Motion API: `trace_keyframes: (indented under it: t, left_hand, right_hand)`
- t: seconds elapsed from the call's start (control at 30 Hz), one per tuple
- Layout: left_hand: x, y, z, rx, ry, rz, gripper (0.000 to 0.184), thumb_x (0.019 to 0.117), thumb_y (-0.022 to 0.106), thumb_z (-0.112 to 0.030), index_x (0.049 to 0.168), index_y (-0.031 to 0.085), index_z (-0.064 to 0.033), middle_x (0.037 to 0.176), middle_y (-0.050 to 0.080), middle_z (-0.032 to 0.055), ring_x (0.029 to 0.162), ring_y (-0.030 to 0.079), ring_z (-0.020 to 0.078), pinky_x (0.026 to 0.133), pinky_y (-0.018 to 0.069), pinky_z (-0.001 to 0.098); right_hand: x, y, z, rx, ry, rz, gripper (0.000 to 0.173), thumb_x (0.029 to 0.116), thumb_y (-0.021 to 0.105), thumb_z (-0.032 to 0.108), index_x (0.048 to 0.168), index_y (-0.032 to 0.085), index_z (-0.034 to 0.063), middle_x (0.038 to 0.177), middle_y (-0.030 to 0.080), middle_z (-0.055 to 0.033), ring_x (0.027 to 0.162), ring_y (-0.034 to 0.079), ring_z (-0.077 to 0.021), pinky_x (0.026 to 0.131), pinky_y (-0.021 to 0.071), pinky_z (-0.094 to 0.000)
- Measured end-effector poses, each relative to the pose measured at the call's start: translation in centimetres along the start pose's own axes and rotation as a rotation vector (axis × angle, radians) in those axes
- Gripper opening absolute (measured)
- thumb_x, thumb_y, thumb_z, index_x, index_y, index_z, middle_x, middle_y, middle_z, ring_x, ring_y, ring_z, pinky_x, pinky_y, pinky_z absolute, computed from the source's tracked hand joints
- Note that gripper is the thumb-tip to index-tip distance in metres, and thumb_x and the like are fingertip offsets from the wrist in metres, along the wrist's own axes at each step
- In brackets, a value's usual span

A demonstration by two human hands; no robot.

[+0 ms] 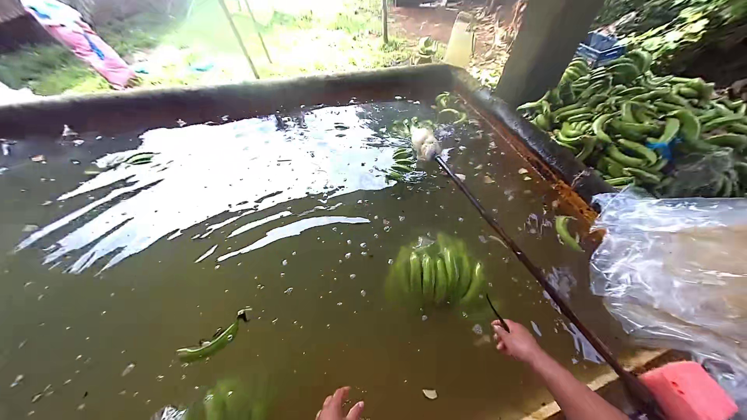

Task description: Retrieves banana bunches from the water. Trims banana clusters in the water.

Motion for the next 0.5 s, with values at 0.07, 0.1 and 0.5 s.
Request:
trace_keyframes:
  t: [0.07,0.1,0.5]
  left_hand:
    - [5.8,-1.5,-4.5,0.07,0.076,0.002,0.057,0.0986,0.067,-0.032,0.143,0.054,0.0026,0.141,0.056,0.0289,0.132,0.053,0.0467,0.112,0.0395,0.0625]
    - [8.8,-2.0,-7.5,0.114,0.122,0.004,0.054,0.0997,0.066,-0.03,0.142,0.055,0.0019,0.142,0.056,0.0284,0.133,0.052,0.0468,0.112,0.0393,0.0617]
    - [34.2,5.7,-28.0,0.301,0.224,0.081,0.055,0.1037,0.058,-0.031,0.15,0.048,-0.0036,0.152,0.047,0.0253,0.141,0.046,0.0424,0.115,0.0373,0.0594]
  right_hand:
    - [4.7,-2.5,1.8,-0.132,-0.039,-0.02,0.04,0.1118,0.042,0.024,0.141,0.057,0.0014,0.133,0.063,-0.0251,0.121,0.063,-0.0376,0.106,0.0468,-0.0541]
    - [6.9,-3.6,2.8,-0.185,-0.055,-0.026,0.041,0.1117,0.042,0.024,0.142,0.057,0.0018,0.137,0.061,-0.0259,0.128,0.059,-0.0392,0.111,0.0421,-0.0552]
    - [27.1,-5.4,6.9,-0.234,0.047,-0.111,0.047,0.1095,0.043,0.015,0.156,0.042,0.0061,0.156,0.042,-0.0287,0.145,0.043,-0.0426,0.119,0.0347,-0.056]
Point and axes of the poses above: each hand's wrist, its own x-axis towards the middle knuckle, its own y-axis out of the palm, z = x × y, the point moved 4 cm from there along x, towards the middle knuckle
